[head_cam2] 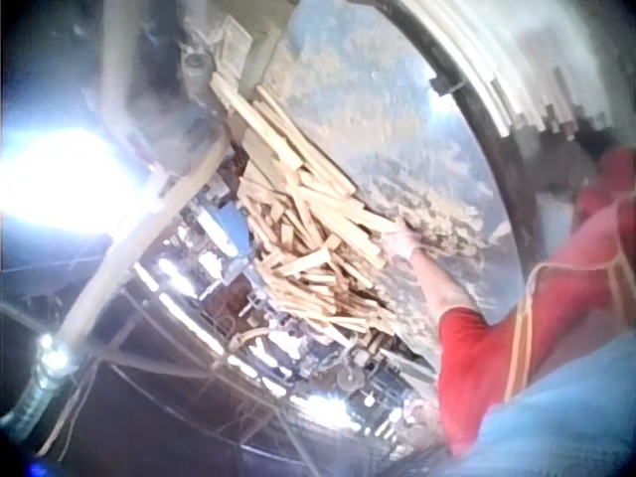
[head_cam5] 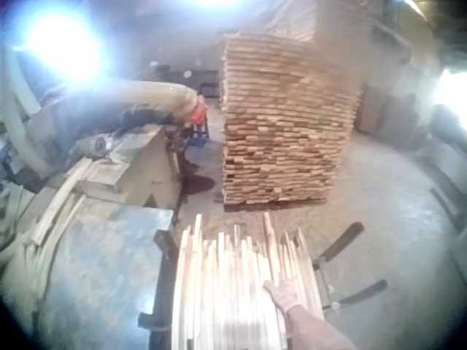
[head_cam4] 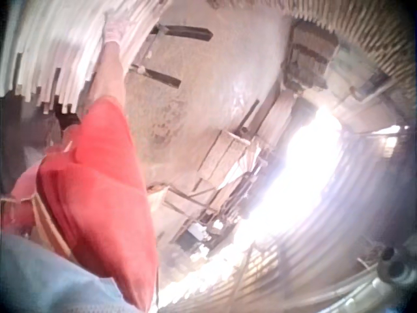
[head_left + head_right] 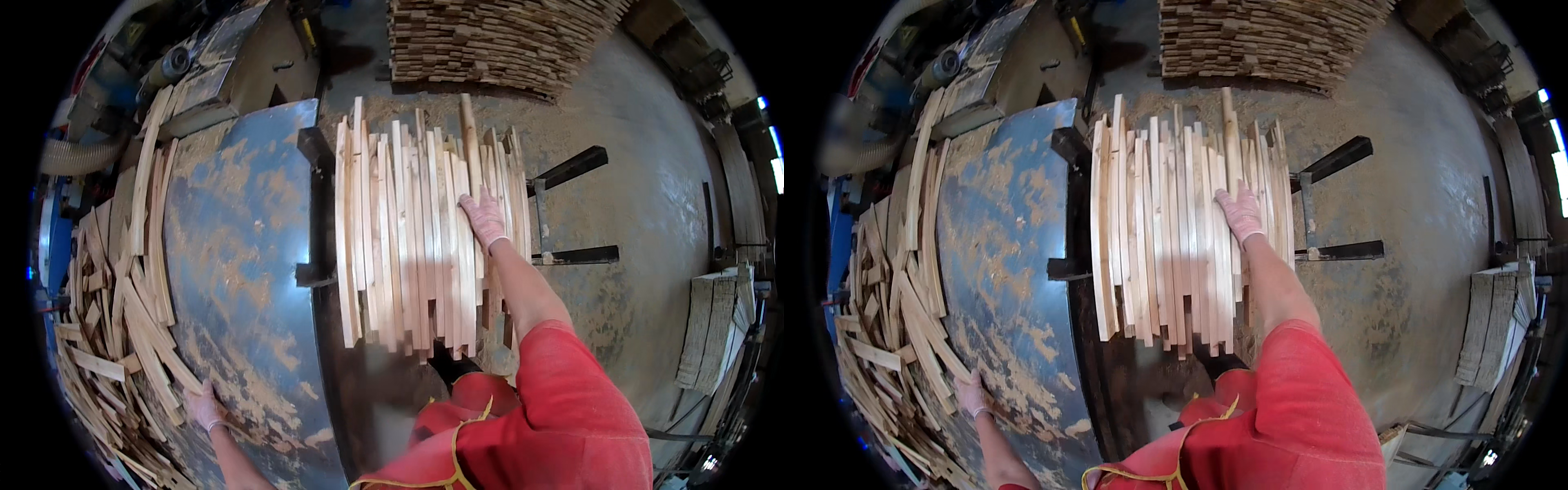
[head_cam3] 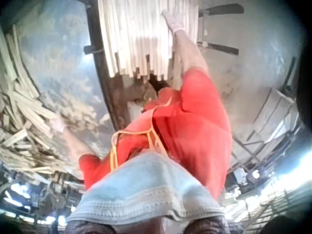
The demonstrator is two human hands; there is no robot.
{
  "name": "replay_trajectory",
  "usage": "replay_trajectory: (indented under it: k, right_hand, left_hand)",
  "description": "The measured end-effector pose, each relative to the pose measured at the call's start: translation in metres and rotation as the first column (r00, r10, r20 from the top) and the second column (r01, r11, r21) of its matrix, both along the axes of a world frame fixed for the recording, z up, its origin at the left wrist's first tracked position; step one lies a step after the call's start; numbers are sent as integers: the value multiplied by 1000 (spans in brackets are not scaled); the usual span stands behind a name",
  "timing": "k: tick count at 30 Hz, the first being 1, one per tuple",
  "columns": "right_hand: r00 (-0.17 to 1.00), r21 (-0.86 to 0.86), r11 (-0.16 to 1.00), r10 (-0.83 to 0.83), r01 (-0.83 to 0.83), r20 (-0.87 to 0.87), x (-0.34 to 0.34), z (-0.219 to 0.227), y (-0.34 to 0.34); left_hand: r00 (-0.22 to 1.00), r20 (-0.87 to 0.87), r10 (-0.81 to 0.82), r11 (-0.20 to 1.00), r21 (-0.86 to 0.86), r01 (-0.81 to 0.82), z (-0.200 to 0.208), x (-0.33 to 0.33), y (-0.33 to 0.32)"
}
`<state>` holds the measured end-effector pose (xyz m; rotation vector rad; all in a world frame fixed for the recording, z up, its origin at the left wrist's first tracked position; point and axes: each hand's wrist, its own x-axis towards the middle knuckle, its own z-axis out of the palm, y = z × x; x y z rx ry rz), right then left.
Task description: The person sorts and stacks wooden planks on a metal table in a workshop. They pick up planks from a disorganized pile, align them, and place them into neat stacks.
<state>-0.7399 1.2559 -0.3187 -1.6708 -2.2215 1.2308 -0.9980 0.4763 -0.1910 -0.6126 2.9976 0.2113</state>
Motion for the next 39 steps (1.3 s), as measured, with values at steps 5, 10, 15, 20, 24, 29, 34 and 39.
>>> replay_trajectory:
  k: [5, 10, 15, 20, 24, 29, 34, 39]
  right_hand:
    - [969, -60, 998, -44, 30, -244, 36, 10, -28]
    - [882, -55, 981, 144, -188, -449, 42, 39, -87]
    - [733, -209, 877, 206, -432, -648, 22, 98, -202]
    - [579, -142, 681, 472, -718, -665, 12, 143, -366]
    - [446, -131, 483, 625, -866, -641, 12, 161, -463]
    - [327, -126, 313, 760, -942, -561, 6, 179, -518]
    - [283, -128, 255, 799, -958, -530, -34, 186, -530]
    - [365, -92, 374, 777, -923, -513, -141, 198, -522]
  left_hand:
    - [990, 103, 98, 611, 779, -142, 31, 58, 46]
    - [884, 411, 225, -253, 900, -354, 56, 216, 35]
    - [918, 286, 275, -13, 956, -294, 69, 388, -15]
    - [894, -31, 446, 827, 397, -399, 68, 559, -102]
    - [854, 37, 519, 852, -105, -513, 61, 697, -168]
    - [604, 190, 774, 620, -423, -661, 62, 815, -238]
    - [561, 107, 821, 544, -445, -711, 47, 761, -253]
    - [875, 34, 483, 843, -286, -455, 37, 577, -210]
